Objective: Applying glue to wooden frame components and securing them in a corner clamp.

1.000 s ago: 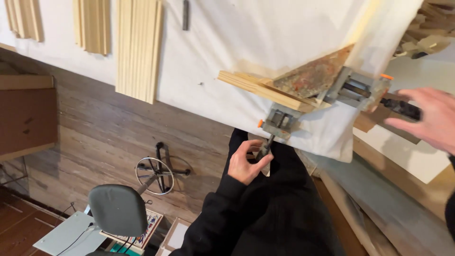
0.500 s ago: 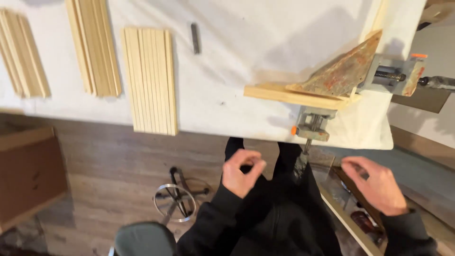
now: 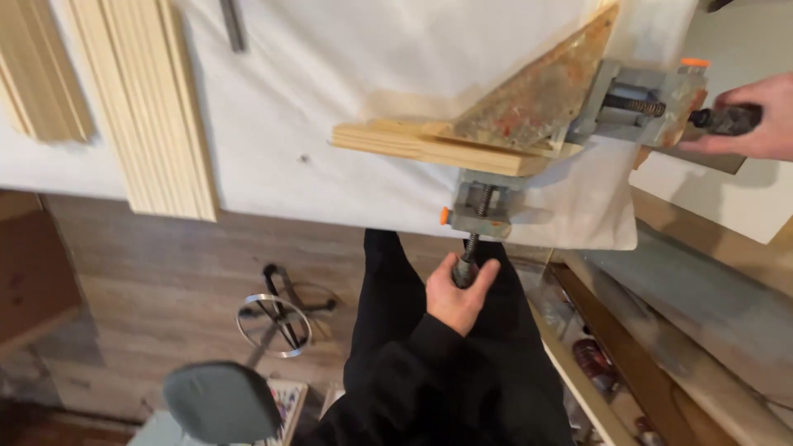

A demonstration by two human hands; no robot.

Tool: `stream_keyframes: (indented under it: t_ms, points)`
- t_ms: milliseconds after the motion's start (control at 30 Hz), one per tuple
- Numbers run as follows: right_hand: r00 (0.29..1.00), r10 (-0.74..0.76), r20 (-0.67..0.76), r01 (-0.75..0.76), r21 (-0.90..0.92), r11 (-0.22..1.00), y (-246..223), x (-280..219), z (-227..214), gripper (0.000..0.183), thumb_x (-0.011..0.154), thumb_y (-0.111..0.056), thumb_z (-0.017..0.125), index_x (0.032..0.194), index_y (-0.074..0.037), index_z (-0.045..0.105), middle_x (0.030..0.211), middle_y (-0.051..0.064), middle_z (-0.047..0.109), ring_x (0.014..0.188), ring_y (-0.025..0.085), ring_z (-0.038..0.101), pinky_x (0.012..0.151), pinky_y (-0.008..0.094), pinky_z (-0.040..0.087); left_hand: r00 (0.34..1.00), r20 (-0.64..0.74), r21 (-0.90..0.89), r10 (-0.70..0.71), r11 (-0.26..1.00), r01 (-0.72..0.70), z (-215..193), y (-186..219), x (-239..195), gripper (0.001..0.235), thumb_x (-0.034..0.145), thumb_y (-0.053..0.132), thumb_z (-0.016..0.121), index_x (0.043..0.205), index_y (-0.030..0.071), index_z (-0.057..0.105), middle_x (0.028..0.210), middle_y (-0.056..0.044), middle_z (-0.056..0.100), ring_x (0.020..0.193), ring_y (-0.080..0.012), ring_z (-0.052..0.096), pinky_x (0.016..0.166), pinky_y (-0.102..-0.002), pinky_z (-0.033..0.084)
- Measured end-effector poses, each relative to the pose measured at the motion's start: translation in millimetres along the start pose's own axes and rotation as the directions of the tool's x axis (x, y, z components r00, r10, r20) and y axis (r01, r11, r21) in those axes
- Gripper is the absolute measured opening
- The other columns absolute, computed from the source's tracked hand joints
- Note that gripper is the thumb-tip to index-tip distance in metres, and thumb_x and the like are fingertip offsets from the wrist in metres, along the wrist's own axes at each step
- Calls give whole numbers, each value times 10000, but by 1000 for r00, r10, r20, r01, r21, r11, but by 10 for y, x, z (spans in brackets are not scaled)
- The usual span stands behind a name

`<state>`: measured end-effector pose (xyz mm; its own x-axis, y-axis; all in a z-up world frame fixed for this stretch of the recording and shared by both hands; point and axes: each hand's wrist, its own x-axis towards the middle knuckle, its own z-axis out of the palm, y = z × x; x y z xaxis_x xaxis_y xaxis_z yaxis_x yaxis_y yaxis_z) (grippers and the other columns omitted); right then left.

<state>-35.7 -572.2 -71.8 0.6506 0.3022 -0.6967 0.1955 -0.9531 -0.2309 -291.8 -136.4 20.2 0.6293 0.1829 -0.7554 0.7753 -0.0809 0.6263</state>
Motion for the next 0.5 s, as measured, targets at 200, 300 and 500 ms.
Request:
stream_keyframes:
  t_ms: [200,300,500]
  points:
    - [966,199,163,-206,29,978,-576,-64,-363,349,869,-387,861,920,-42,872,571,125,615,498,243,615,540,398,535,996,-71,-136,-58,990,48,236,-228,79,304,924,258,767,759,20,675,542,53,488,530,-35,409,489,-294,382]
    - [993,116,18,-117,59,991,-422,17,-207,291,868,-327,840,982,-58,844,600,108,643,533,233,620,556,387,546,995,76,-254,61,966,-40,200,-570,225,328,988,156,744,732,-11,625,601,65,459,583,-16,384,503,-281,325]
    - [982,26,-188,-8,94,996,-317,-257,0,260,868,-225,809,1086,-83,797,648,78,688,592,215,627,585,368,563,958,227,-361,174,929,-84,36,-586,321,180,969,57,677,801,-6,699,651,51,574,619,-20,505,551,-267,424]
